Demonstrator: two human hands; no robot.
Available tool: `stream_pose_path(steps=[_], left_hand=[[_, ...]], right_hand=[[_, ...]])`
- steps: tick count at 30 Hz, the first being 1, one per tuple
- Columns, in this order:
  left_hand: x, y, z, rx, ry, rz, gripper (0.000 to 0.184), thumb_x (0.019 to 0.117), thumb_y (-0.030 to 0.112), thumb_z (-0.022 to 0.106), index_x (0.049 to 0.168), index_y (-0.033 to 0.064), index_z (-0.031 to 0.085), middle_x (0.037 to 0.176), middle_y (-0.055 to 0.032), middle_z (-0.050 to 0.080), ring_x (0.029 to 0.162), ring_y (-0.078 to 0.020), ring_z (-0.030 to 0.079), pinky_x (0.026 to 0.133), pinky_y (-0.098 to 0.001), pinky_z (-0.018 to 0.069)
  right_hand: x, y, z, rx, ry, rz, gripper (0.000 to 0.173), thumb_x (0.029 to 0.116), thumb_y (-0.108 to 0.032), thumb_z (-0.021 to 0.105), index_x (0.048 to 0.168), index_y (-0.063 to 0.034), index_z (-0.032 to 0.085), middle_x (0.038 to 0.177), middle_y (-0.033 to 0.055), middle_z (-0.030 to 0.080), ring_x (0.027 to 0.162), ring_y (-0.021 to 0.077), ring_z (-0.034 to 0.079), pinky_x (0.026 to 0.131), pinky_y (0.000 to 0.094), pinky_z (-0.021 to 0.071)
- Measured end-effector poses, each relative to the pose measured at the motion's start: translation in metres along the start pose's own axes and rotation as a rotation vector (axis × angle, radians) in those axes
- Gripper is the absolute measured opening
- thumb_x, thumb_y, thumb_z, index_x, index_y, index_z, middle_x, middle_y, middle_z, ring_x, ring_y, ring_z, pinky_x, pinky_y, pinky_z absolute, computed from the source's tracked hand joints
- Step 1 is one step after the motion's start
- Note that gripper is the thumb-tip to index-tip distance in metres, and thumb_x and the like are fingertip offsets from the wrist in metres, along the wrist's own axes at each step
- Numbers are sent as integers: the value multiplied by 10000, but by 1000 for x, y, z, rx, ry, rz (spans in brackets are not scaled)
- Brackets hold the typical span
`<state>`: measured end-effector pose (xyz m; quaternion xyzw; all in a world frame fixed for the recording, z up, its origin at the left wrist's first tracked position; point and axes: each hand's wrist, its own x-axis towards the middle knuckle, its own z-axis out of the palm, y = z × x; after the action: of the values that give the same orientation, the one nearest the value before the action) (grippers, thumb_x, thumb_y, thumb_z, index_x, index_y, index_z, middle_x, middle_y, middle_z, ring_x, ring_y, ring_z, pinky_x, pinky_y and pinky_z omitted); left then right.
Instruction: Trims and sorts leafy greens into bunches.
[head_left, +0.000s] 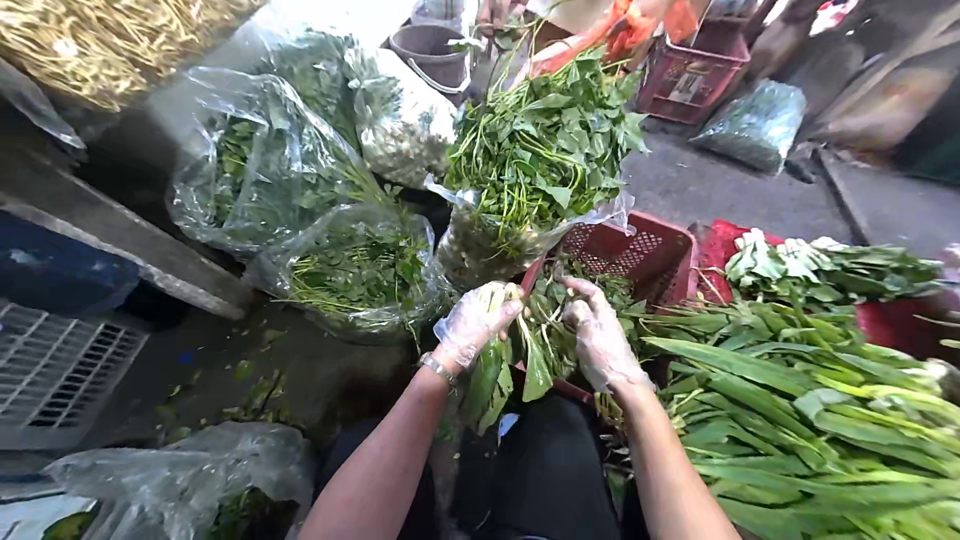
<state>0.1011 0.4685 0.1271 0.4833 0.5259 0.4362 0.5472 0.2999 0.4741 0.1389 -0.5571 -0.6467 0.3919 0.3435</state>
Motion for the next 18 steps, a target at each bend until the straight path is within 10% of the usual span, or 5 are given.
stream_pose_path(steps=[3, 8, 18], left_hand=[[-3, 1, 1, 85, -80, 10, 270, 973, 124, 659, 1219, 14, 652, 923, -2, 720, 633, -6, 583, 574, -173, 483], [-7, 4, 3, 172, -98, -16, 209, 951, 161, 698, 1098, 17, 668, 768, 22, 608, 598, -19, 542, 598, -190, 494], [-7, 6, 1, 259, -98, -13, 191, 945, 164, 706, 1074, 25, 682, 785, 17, 615, 639, -17, 554, 639, -204, 503]], right_hand=[[-4, 4, -3, 62, -65, -154, 363, 1031, -129, 441, 1353, -13, 559, 947, 10, 627, 760, 12, 569, 724, 214, 511], [-1, -4, -3, 27, -295, -150, 466, 1029, -218, 482, 1468, -69, 528, 1159, 55, 684, 889, 43, 637, 819, 250, 539], [5, -4, -1, 100, -359, -142, 398, 1029, -189, 508, 1395, -80, 619, 1148, 3, 711, 897, -17, 633, 825, 193, 527]])
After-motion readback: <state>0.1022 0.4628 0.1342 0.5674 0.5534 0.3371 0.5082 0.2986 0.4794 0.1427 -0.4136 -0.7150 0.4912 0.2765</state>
